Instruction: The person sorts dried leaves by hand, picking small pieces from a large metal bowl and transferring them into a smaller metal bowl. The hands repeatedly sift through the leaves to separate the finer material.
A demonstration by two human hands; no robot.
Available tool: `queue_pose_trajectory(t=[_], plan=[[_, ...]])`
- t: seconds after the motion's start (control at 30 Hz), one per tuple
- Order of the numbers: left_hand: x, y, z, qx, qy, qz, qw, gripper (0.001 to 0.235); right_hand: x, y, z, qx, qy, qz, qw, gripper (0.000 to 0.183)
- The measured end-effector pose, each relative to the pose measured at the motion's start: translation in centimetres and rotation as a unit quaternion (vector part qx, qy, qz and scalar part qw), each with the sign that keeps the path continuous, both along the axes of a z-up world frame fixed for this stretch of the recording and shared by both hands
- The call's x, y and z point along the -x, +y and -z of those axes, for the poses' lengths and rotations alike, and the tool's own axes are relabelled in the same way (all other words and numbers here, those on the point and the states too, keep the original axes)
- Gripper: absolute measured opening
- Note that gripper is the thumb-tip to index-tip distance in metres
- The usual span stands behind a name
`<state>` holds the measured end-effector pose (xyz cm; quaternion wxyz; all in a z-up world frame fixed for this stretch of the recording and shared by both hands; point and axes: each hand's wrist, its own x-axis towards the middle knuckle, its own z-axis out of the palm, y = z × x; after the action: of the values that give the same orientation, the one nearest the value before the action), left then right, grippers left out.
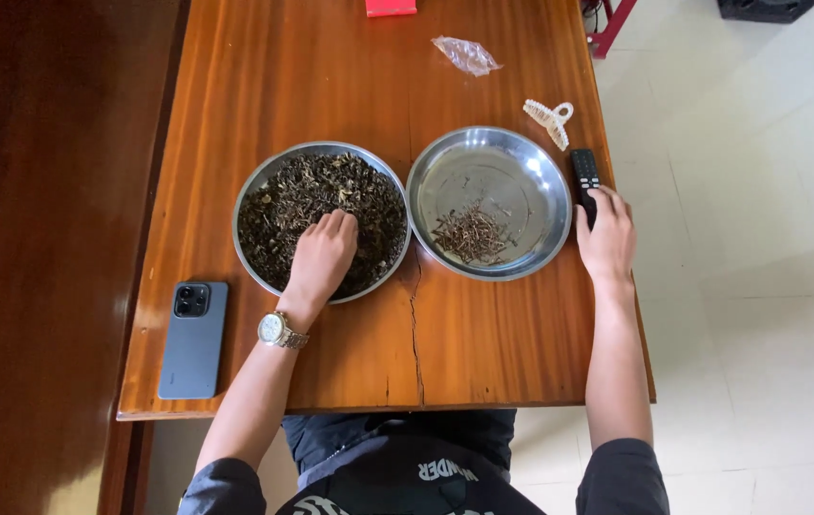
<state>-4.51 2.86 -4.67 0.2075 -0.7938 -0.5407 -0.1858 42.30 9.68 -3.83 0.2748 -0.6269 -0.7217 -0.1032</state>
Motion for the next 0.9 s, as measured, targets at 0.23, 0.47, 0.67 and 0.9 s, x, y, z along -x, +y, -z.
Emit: queue_pose_trajectory(t=[0.23,0.47,0.67,0.9], plan=[[-0.1,-0.3,-0.9,0.006,-0.025,0.005,1.000,0.006,-0.9,0.8,1.5,-0.003,0.014,0.005,1.000,0.031],[0.0,-0.1,-0.3,-0.001,-0.028,0.009,1.000,0.006,-2.3,1.3,3.1,-0.007,0.054,0.024,0.998,0.023],[0.0,0.0,-0.1,0.004,-0.021,0.012,1.000,0.007,-2.5,1.4,3.6,-0.019,0.033,0.029,0.999,0.023],[0.1,0.1,0.6,0.002,-0.017,0.011,1.000,0.006,-2.0,1.1,3.1,-0.029,0.036,0.022,0.999,0.024]])
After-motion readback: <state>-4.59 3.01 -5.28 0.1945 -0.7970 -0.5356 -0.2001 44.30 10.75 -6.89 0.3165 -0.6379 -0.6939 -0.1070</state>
